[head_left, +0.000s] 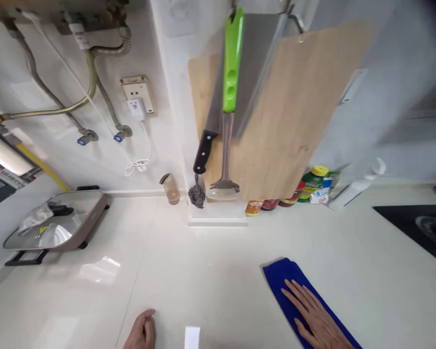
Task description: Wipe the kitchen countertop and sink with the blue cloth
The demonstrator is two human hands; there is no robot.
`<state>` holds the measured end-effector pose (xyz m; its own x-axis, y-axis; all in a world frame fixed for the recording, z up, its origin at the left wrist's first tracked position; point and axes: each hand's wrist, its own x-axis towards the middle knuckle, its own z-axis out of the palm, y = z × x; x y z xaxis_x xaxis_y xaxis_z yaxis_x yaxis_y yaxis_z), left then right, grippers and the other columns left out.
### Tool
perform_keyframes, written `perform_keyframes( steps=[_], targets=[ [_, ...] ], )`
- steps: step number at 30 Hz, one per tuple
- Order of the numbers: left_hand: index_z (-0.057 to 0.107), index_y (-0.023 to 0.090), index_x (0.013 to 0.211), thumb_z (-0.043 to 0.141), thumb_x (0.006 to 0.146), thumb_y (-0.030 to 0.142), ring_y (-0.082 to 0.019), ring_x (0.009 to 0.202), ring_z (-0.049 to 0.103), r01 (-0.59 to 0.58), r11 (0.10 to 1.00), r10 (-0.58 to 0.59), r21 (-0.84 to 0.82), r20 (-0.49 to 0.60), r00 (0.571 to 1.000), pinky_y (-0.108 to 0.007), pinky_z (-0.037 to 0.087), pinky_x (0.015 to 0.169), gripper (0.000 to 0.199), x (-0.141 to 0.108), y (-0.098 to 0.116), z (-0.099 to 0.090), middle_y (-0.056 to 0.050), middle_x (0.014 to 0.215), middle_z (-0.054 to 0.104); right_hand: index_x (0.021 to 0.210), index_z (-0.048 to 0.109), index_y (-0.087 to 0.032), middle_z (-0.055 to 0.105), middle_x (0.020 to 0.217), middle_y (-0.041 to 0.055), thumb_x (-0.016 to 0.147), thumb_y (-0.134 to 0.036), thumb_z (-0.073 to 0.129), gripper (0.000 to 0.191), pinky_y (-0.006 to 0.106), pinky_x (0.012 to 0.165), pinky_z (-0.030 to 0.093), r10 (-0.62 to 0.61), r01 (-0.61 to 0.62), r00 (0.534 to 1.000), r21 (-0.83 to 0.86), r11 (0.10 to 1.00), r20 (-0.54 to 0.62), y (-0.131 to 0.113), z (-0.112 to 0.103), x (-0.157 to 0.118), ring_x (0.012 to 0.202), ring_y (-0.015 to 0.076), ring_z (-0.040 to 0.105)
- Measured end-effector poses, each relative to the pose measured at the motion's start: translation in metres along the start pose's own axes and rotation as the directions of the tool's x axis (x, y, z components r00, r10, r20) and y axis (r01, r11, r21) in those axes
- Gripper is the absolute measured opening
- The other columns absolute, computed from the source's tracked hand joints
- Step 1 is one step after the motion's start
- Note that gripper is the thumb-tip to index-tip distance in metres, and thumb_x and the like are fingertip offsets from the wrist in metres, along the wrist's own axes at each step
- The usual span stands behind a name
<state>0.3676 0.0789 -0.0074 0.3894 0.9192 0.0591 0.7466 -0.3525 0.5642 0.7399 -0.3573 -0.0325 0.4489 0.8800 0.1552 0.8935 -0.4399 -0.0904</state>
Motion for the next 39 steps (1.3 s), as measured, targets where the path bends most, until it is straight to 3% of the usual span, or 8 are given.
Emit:
perform_keyframes(
  steps=[5, 12, 20, 27, 30, 33, 36, 39],
  targets=[
    [0.071, 0.027, 0.095, 0.045, 0.09, 0.028, -0.014, 0.066, 0.07, -0.114, 0.993, 0.114, -0.02, -0.023, 0.993, -0.023, 0.05, 0.059, 0.026, -0.005, 0.01, -0.006, 0.002, 0.09, 0.078, 0.158, 0.018, -0.026, 0.018, 0.166, 0.0094, 0.089, -0.036, 0.046, 0.075, 0.055, 0.12, 0.031, 0.013, -0.019, 0.997, -0.086, 0.996, -0.072, -0.007, 0.01, 0.033, 0.151, 0.0302, 0.025],
    [0.069, 0.025, 0.099, 0.044, 0.093, 0.026, -0.011, 0.065, 0.069, -0.16, 0.986, 0.161, -0.045, 0.012, 0.987, -0.019, 0.049, 0.057, 0.026, -0.009, 0.007, -0.003, 0.002, 0.095, 0.078, 0.159, 0.012, -0.021, 0.005, 0.168, 0.0115, 0.091, -0.029, 0.041, 0.074, 0.055, 0.12, 0.028, -0.043, 0.034, 0.996, -0.119, 0.992, -0.074, -0.051, 0.017, 0.131, 0.153, 0.0306, 0.016],
    [0.068, 0.024, 0.096, 0.042, 0.095, 0.024, -0.012, 0.073, 0.071, -0.186, 0.982, 0.186, -0.031, -0.02, 0.982, -0.02, 0.051, 0.065, 0.026, -0.018, 0.014, -0.002, 0.0, 0.09, 0.076, 0.159, 0.005, -0.013, -0.003, 0.167, 0.0179, 0.091, -0.03, 0.041, 0.078, 0.059, 0.122, 0.017, 0.024, -0.03, 0.998, -0.106, 0.994, -0.053, -0.161, 0.05, 0.241, 0.153, 0.038, 0.012],
    [0.066, 0.024, 0.094, 0.042, 0.093, 0.016, -0.013, 0.073, 0.069, -0.151, 0.987, 0.151, -0.049, -0.003, 0.989, -0.022, 0.05, 0.067, 0.025, -0.024, 0.015, 0.001, -0.002, 0.084, 0.073, 0.159, 0.01, -0.014, 0.005, 0.167, 0.0162, 0.093, -0.044, 0.043, 0.08, 0.057, 0.124, 0.01, -0.197, 0.197, 0.979, 0.002, 0.98, 0.049, -0.267, 0.065, 0.325, 0.153, 0.0379, 0.01],
    [0.065, 0.024, 0.095, 0.042, 0.091, 0.014, -0.014, 0.074, 0.069, -0.145, 0.988, 0.147, -0.051, 0.028, 0.989, -0.023, 0.051, 0.067, 0.025, -0.026, 0.014, 0.003, -0.003, 0.086, 0.073, 0.158, 0.014, -0.013, 0.008, 0.166, 0.0178, 0.092, -0.047, 0.044, 0.081, 0.057, 0.124, 0.007, -0.277, 0.275, 0.959, 0.042, 0.96, 0.065, -0.315, 0.065, 0.34, 0.153, 0.0381, 0.01],
    [0.066, 0.024, 0.095, 0.042, 0.09, 0.012, -0.014, 0.075, 0.069, -0.143, 0.989, 0.145, -0.044, 0.031, 0.989, -0.024, 0.051, 0.067, 0.027, -0.027, 0.013, 0.003, -0.003, 0.086, 0.073, 0.158, 0.015, -0.014, 0.01, 0.166, 0.0175, 0.092, -0.046, 0.044, 0.079, 0.056, 0.125, 0.006, -0.384, 0.379, 0.922, 0.075, 0.922, 0.054, -0.35, 0.063, 0.336, 0.154, 0.0366, 0.009],
    [0.066, 0.024, 0.096, 0.043, 0.089, 0.012, -0.015, 0.077, 0.069, -0.143, 0.988, 0.144, -0.061, 0.014, 0.989, -0.024, 0.051, 0.069, 0.027, -0.028, 0.013, 0.002, -0.003, 0.088, 0.073, 0.159, 0.01, -0.015, 0.01, 0.166, 0.0159, 0.093, -0.046, 0.044, 0.08, 0.056, 0.126, 0.007, -0.484, 0.48, 0.875, 0.102, 0.871, 0.025, -0.363, 0.059, 0.318, 0.154, 0.0349, 0.009],
    [0.067, 0.023, 0.096, 0.042, 0.09, 0.012, -0.015, 0.078, 0.069, -0.139, 0.984, 0.137, -0.112, -0.028, 0.99, -0.026, 0.053, 0.072, 0.028, -0.03, 0.015, 0.002, -0.005, 0.089, 0.073, 0.159, 0.007, -0.017, 0.008, 0.166, 0.0136, 0.092, -0.04, 0.046, 0.081, 0.055, 0.126, 0.009, -0.573, 0.57, 0.819, 0.108, 0.814, -0.004, -0.355, 0.053, 0.294, 0.154, 0.0331, 0.011]
  ],
)
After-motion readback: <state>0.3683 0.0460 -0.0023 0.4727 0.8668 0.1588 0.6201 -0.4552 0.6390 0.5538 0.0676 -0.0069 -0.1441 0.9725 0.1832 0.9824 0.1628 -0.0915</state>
